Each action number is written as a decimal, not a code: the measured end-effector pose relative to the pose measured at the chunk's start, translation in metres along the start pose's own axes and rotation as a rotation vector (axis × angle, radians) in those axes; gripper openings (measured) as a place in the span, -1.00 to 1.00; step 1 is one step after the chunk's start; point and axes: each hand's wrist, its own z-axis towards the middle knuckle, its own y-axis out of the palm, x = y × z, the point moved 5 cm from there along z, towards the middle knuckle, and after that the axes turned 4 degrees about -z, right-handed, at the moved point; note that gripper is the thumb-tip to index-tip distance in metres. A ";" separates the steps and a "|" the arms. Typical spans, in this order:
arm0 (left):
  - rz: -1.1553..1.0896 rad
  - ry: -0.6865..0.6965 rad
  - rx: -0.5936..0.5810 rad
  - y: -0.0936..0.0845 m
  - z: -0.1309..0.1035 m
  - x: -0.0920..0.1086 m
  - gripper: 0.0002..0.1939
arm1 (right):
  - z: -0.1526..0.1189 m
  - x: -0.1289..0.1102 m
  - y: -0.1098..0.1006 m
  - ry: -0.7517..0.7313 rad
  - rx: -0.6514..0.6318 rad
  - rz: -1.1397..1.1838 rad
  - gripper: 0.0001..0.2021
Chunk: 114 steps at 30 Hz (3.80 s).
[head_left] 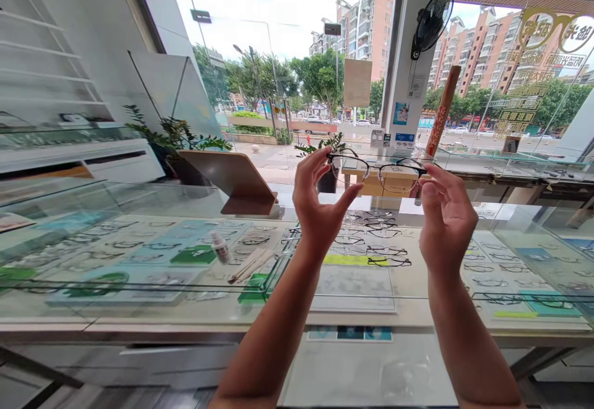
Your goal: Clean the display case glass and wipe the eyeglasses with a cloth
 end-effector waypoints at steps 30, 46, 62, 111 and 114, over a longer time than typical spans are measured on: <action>0.026 0.056 -0.020 0.003 -0.002 0.003 -0.33 | 0.006 0.017 0.003 0.020 0.094 0.091 -0.83; -0.009 0.083 -0.019 0.002 0.000 0.009 -0.34 | 0.007 0.026 0.009 0.272 -0.055 0.493 -0.77; -0.281 -0.090 -0.031 0.008 -0.003 0.006 -0.33 | 0.006 0.030 0.010 0.419 0.016 0.597 -0.82; -0.409 -0.107 -0.082 0.024 -0.013 0.030 -0.30 | -0.035 0.026 0.067 0.749 -0.426 0.739 -0.74; -0.397 -0.092 -0.071 0.023 -0.013 0.032 -0.31 | -0.036 0.023 0.069 0.718 -0.478 0.737 -0.67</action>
